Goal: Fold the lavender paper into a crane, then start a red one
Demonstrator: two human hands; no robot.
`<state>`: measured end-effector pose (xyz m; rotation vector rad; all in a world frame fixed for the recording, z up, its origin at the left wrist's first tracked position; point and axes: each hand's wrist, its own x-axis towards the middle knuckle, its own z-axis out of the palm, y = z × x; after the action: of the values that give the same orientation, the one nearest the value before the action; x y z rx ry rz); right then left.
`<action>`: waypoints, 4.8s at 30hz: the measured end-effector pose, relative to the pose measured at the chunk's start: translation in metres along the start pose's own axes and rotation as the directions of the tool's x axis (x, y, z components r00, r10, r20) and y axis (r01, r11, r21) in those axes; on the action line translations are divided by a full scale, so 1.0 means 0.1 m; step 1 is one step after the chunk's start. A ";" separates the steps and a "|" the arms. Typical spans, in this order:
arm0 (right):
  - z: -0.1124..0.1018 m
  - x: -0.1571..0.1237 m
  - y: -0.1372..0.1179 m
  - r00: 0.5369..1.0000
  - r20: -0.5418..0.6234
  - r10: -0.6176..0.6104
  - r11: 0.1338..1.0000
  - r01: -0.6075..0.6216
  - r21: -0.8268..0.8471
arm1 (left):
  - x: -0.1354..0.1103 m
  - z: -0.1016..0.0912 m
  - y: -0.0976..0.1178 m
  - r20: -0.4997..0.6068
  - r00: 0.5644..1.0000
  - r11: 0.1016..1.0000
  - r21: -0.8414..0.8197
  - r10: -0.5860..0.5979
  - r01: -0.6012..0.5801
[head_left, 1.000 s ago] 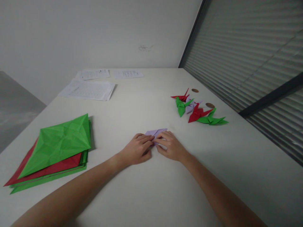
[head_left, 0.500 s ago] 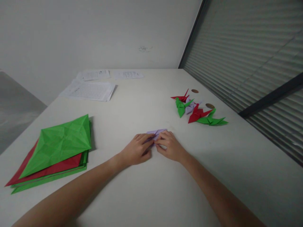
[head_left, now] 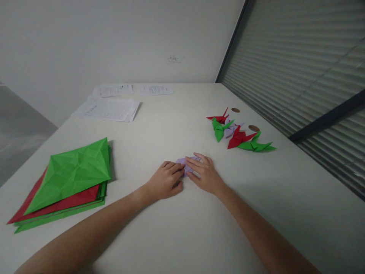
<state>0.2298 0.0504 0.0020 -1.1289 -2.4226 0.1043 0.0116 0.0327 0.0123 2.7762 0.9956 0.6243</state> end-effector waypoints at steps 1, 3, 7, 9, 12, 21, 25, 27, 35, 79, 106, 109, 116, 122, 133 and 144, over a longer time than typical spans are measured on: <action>0.00 0.00 -0.01 1.000 0.015 0.008 1.000 -0.008 -0.013 | 0.00 0.00 0.00 0.003 1.000 1.000 0.006 0.002 -0.002; -0.01 0.01 -0.02 0.999 0.026 0.026 0.999 -0.026 -0.034 | 0.00 0.00 0.00 0.011 1.000 1.000 0.018 0.008 -0.008; -0.01 0.00 -0.02 0.998 0.047 0.047 0.998 -0.045 -0.038 | 0.00 0.01 0.00 -0.002 1.000 1.000 0.022 0.007 -0.006; 0.00 0.00 -0.02 0.997 0.052 0.049 0.999 -0.048 -0.025 | -0.01 0.02 -0.01 -0.027 1.000 1.000 0.010 0.014 -0.014; 0.02 -0.01 0.00 0.999 0.034 0.040 0.999 -0.039 -0.006 | -0.02 0.01 -0.01 -0.047 0.999 0.999 -0.020 0.028 -0.029; 0.02 -0.02 0.02 0.999 -0.034 0.015 1.000 -0.015 0.022 | -0.01 0.01 -0.01 -0.029 1.000 0.999 -0.031 0.007 -0.008; 0.00 -0.02 0.02 0.996 -0.091 -0.018 0.999 0.022 0.045 | -0.02 0.02 -0.01 -0.033 0.999 0.999 -0.047 -0.007 0.006; -0.01 -0.01 0.01 0.998 -0.058 -0.036 0.998 0.038 0.041 | -0.02 0.02 -0.01 -0.035 0.999 0.998 -0.057 -0.010 0.008; 0.02 -0.01 0.01 1.000 0.016 -0.022 1.000 0.021 0.018 | -0.02 0.00 -0.01 -0.070 0.997 0.998 -0.057 -0.019 0.015; 0.02 0.00 0.00 0.999 0.053 0.012 1.000 -0.013 0.017 | -0.02 -0.03 0.15 -0.158 0.969 0.938 0.261 -0.191 0.228; 0.00 0.01 0.00 0.997 0.069 0.021 1.000 -0.022 0.004 | -0.04 0.04 0.05 -0.029 0.998 0.997 0.061 -0.056 0.057; -0.01 0.01 -0.01 0.997 0.065 0.029 1.000 -0.030 0.005 | -0.04 0.02 0.05 -0.021 0.998 0.996 0.056 -0.064 0.065; 0.00 0.00 -0.01 0.998 0.056 0.031 1.000 -0.031 0.001 | -0.03 0.01 0.05 -0.015 0.997 0.996 0.050 -0.075 0.075; 0.00 0.00 0.00 0.998 0.052 0.030 0.999 -0.031 0.016 | -0.02 0.01 0.06 0.008 0.996 0.995 0.048 -0.087 0.087; 0.01 0.00 0.00 0.999 0.048 0.025 0.999 -0.026 0.022 | -0.03 0.00 0.06 0.000 0.997 0.996 0.038 -0.081 0.081; 0.01 0.00 0.00 0.998 0.053 0.027 0.999 -0.028 0.017 | -0.03 0.02 0.05 -0.021 0.997 0.996 0.037 -0.078 0.079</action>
<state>0.2298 0.0508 0.0009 -1.1655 -2.4483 0.1659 0.0131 0.0269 0.0106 2.7527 1.1260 0.6289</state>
